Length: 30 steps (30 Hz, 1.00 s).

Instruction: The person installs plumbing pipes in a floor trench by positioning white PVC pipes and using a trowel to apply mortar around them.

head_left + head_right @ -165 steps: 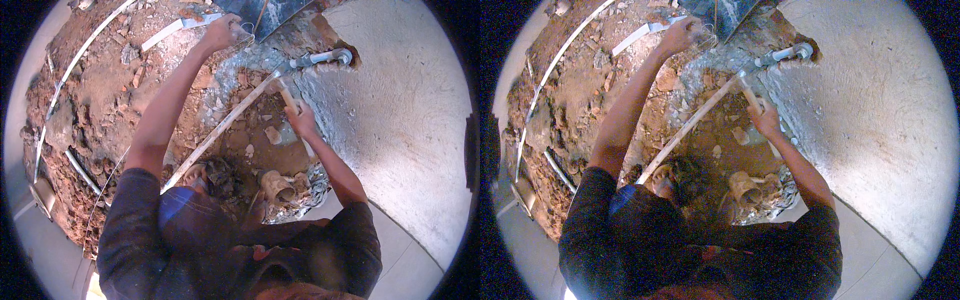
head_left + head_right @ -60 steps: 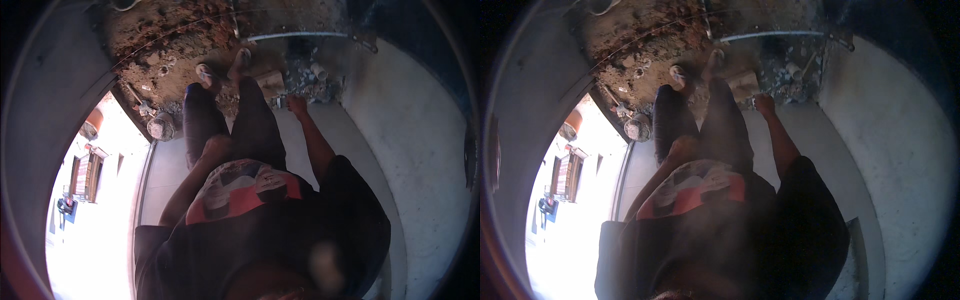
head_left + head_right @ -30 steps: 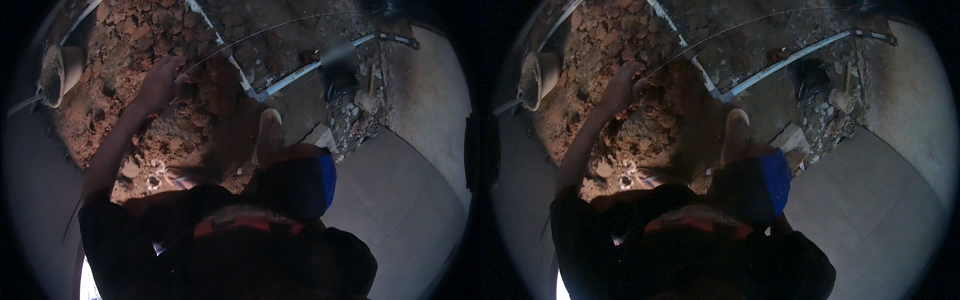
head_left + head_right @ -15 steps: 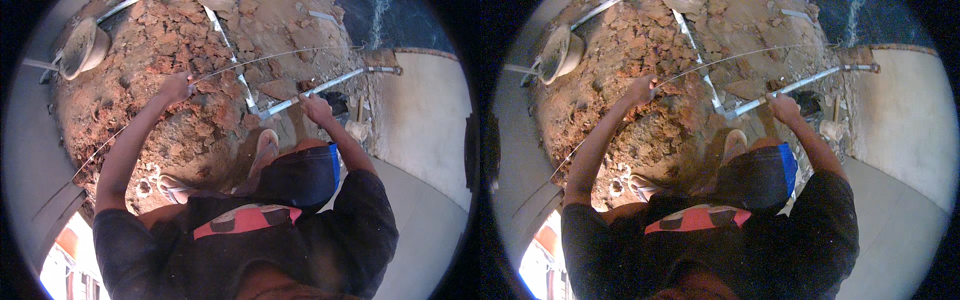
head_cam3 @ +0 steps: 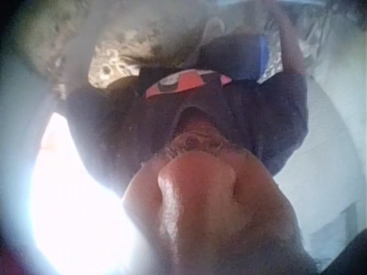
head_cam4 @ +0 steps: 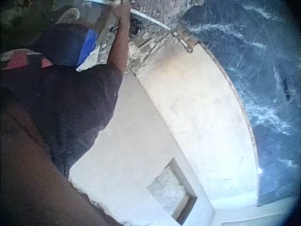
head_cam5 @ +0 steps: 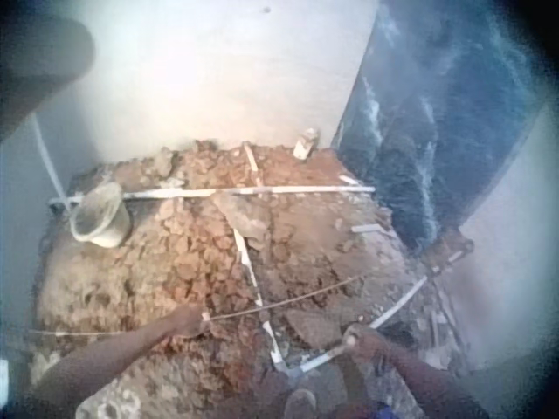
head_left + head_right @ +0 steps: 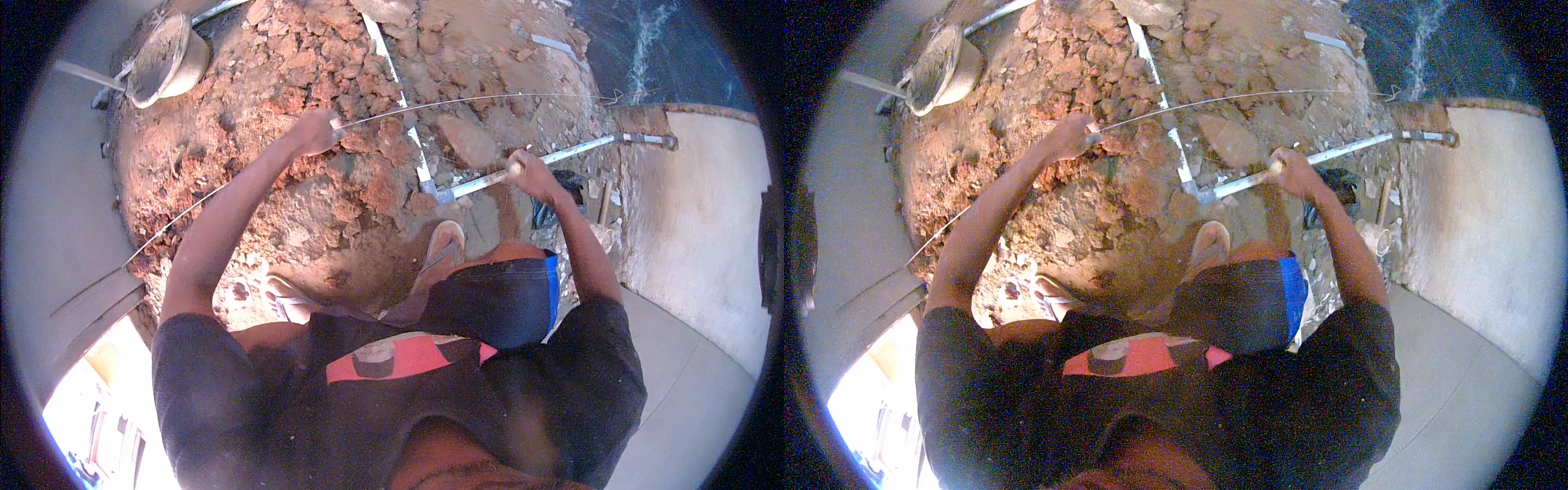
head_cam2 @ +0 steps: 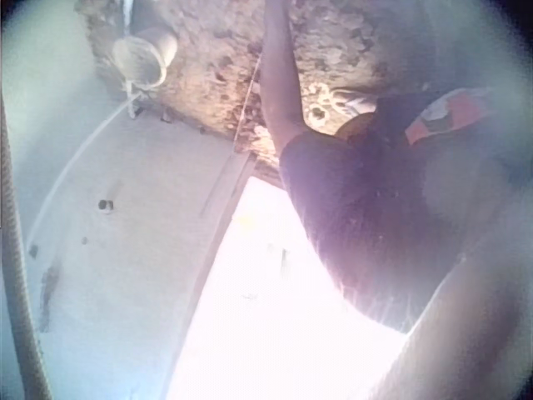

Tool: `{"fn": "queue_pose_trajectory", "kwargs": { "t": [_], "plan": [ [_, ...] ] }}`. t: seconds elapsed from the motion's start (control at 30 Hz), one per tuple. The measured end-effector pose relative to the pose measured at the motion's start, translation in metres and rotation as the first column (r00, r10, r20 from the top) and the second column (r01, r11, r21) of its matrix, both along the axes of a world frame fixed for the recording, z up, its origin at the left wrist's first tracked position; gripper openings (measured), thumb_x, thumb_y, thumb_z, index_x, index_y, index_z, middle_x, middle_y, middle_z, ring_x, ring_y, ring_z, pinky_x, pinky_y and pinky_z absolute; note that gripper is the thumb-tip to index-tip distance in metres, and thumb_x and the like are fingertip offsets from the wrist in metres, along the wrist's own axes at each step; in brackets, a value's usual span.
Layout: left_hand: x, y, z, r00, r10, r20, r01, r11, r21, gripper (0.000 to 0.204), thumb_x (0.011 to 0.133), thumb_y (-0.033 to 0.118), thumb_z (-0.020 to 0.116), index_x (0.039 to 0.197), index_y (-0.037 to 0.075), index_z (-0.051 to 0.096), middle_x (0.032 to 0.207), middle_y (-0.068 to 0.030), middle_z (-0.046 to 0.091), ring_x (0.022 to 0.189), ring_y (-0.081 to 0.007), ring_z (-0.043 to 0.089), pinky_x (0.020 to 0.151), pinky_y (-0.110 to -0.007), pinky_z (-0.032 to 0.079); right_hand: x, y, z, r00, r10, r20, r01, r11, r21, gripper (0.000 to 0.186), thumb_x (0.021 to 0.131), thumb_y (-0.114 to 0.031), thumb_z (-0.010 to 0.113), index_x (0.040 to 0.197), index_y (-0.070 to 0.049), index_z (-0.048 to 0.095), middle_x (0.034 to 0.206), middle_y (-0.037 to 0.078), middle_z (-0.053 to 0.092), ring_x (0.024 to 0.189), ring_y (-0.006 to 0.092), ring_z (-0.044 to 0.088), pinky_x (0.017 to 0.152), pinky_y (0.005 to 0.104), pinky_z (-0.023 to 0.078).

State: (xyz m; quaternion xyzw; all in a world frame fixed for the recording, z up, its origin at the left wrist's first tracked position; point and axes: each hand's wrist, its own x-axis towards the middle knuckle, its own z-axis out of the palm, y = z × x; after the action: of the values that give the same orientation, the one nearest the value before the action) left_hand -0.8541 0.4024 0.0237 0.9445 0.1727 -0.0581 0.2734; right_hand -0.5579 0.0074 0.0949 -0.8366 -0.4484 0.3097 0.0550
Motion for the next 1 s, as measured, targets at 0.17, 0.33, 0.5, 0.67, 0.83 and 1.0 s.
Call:
{"fn": "queue_pose_trajectory", "kwargs": {
  "t": [0.17, 0.33, 0.5, 0.67, 0.83, 1.0],
  "plan": [
    [0.016, -0.011, 0.025, 0.981, -0.082, -0.178, 0.058, 0.989, -0.136, 0.027, 0.084, 0.03, 0.063, 0.098, 0.006, 0.066, 0.101, -0.019, 0.066, 0.099, -0.0353, 0.062, 0.089, -0.044, 0.048, -0.054, -0.001, 0.001, 0.959, 0.165, -0.228, -0.153, 0.986, 0.069, 0.046, 0.085, -0.038, 0.064, 0.118, -0.006, 0.059, 0.1, 0.019, 0.063, 0.091, 0.0321, 0.062, 0.081, 0.0408, 0.049],
    [0.008, -0.013, 0.013, 0.997, -0.082, 0.011, 0.083, 0.996, -0.043, 0.023, 0.082, 0.025, 0.065, 0.091, 0.004, 0.066, 0.09, -0.0187, 0.067, 0.087, -0.0354, 0.065, 0.079, -0.045, 0.051, -0.086, 0.079, 0.033, 0.903, 0.428, 0.034, -0.41, 0.882, -0.231, 0.048, 0.089, -0.046, 0.053, 0.119, -0.01, 0.059, 0.097, 0.019, 0.066, 0.092, 0.0412, 0.062, 0.077, 0.0487, 0.051],
    [0.014, -0.024, 0.026, 1.0, -0.012, -0.002, 0.012, 0.995, -0.103, 0.021, 0.082, 0.021, 0.065, 0.091, 0.002, 0.064, 0.085, -0.019, 0.068, 0.081, -0.0366, 0.066, 0.074, -0.045, 0.052, -0.077, 0.116, 0.006, 0.868, 0.451, 0.209, -0.43, 0.892, -0.139, 0.044, 0.089, -0.043, 0.054, 0.118, -0.01, 0.06, 0.091, 0.021, 0.066, 0.085, 0.0417, 0.063, 0.072, 0.0521, 0.05],
    [0.007, -0.035, 0.04, 0.998, 0.048, 0.036, -0.043, 0.992, -0.12, 0.019, 0.082, 0.018, 0.064, 0.093, 0.002, 0.062, 0.084, -0.0215, 0.067, 0.082, -0.0379, 0.066, 0.074, -0.047, 0.052, -0.071, 0.144, 0.016, 0.868, 0.42, 0.264, -0.409, 0.907, -0.1, 0.043, 0.089, -0.042, 0.055, 0.116, -0.009, 0.058, 0.087, 0.021, 0.067, 0.085, 0.0406, 0.064, 0.073, 0.0521, 0.05],
    [0.003, -0.044, 0.038, 0.995, 0.093, 0.03, -0.091, 0.994, -0.067, 0.019, 0.083, 0.018, 0.064, 0.094, 0.003, 0.059, 0.085, -0.0233, 0.065, 0.083, -0.0402, 0.065, 0.071, -0.048, 0.052, -0.072, 0.138, 0.009, 0.867, 0.362, 0.343, -0.388, 0.922, 0.007, 0.041, 0.089, -0.041, 0.054, 0.115, -0.01, 0.059, 0.086, 0.021, 0.067, 0.084, 0.0397, 0.065, 0.073, 0.052, 0.05],
    [0.001, -0.047, 0.043, 0.991, 0.126, -0.047, -0.13, 0.988, -0.081, 0.025, 0.084, 0.024, 0.062, 0.099, 0.004, 0.058, 0.092, -0.0238, 0.065, 0.092, -0.0421, 0.062, 0.082, -0.05, 0.049, -0.074, 0.153, -0.004, 0.897, 0.236, 0.373, -0.276, 0.96, 0.055, 0.041, 0.09, -0.042, 0.053, 0.115, -0.01, 0.059, 0.089, 0.022, 0.067, 0.085, 0.0387, 0.065, 0.073, 0.0511, 0.051]
  ]
}}
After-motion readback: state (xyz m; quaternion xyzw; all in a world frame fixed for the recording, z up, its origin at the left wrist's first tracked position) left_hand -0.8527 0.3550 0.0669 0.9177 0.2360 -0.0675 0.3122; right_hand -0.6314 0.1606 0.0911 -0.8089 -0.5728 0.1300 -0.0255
